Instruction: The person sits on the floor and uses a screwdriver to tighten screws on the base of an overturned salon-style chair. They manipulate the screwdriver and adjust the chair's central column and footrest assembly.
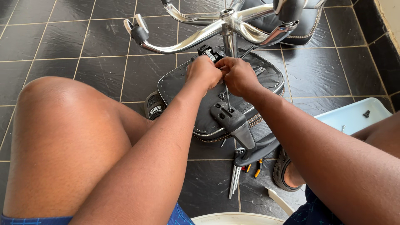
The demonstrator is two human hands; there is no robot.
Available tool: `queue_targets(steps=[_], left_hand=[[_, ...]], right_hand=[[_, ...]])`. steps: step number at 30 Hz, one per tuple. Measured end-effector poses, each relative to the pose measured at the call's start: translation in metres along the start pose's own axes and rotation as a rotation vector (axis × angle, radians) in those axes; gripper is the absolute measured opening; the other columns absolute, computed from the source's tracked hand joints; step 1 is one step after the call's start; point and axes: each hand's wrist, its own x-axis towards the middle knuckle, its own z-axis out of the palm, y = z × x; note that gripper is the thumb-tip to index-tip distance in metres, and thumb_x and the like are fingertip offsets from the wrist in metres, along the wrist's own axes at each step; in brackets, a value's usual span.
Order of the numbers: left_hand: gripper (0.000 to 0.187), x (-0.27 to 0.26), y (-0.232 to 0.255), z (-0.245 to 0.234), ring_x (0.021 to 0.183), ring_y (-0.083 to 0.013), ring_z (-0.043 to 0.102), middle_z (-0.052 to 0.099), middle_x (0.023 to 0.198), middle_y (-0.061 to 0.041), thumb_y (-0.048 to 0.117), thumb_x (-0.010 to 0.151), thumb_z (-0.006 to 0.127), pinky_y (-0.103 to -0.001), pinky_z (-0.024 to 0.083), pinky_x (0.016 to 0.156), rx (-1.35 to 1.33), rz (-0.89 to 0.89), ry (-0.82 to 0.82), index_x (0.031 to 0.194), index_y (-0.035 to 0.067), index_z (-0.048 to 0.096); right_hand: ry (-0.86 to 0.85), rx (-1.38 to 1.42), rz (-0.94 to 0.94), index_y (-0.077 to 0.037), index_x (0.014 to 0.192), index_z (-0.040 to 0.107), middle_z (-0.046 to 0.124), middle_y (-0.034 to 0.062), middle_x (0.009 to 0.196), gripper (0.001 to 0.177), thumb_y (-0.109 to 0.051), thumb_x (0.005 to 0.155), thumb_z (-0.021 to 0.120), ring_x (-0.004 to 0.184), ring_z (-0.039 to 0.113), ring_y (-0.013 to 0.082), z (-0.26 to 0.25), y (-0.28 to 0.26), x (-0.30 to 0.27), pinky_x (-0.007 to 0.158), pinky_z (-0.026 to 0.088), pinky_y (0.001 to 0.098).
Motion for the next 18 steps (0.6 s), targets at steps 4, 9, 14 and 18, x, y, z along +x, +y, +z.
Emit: queue_targets(steps=[4,9,14,18], left_hand=[[0.047,-0.008,0.0,-0.007,0.121,-0.0337,0.056,0.06,0.126,-0.011,0.026,0.068,0.092,-0.049,0.049,0.094,0.32,0.122,0.232,0.111,0.025,0.072],[0.035,-0.015,0.002,-0.02,0.124,-0.0307,0.06,0.07,0.127,-0.005,0.025,0.083,0.086,-0.04,0.053,0.1,0.389,0.045,-0.022,0.117,0.03,0.077],[0.051,0.0,0.002,-0.022,0.111,-0.0261,0.063,0.068,0.122,-0.003,0.045,0.078,0.087,-0.042,0.052,0.094,0.438,0.148,-0.182,0.126,0.04,0.069],[0.026,0.012,-0.004,0.004,0.087,-0.0192,0.072,0.078,0.101,-0.004,0.033,0.083,0.081,-0.039,0.06,0.077,-0.161,-0.104,-0.442,0.101,0.014,0.081]], right_hand=[[-0.039,0.045,-0.069,-0.006,0.111,0.074,0.079,0.0066,0.096,0.022,-0.003,0.092,0.063,0.083,0.07,0.0111,0.004,-0.002,0.001,0.074,0.057,0.0283],[0.177,0.172,-0.068,0.0,0.111,0.059,0.075,0.007,0.088,0.029,-0.006,0.086,0.072,0.076,0.073,0.0101,0.012,-0.006,-0.012,0.068,0.06,0.0279],[0.118,-0.005,0.196,-0.004,0.093,0.072,0.077,0.011,0.086,0.017,-0.021,0.092,0.075,0.07,0.068,0.0149,-0.001,-0.01,-0.017,0.064,0.054,0.0312],[0.063,0.293,0.247,-0.005,0.096,0.071,0.074,0.0074,0.084,0.021,-0.023,0.096,0.063,0.068,0.071,0.0143,-0.009,-0.005,-0.015,0.065,0.061,0.0281]])
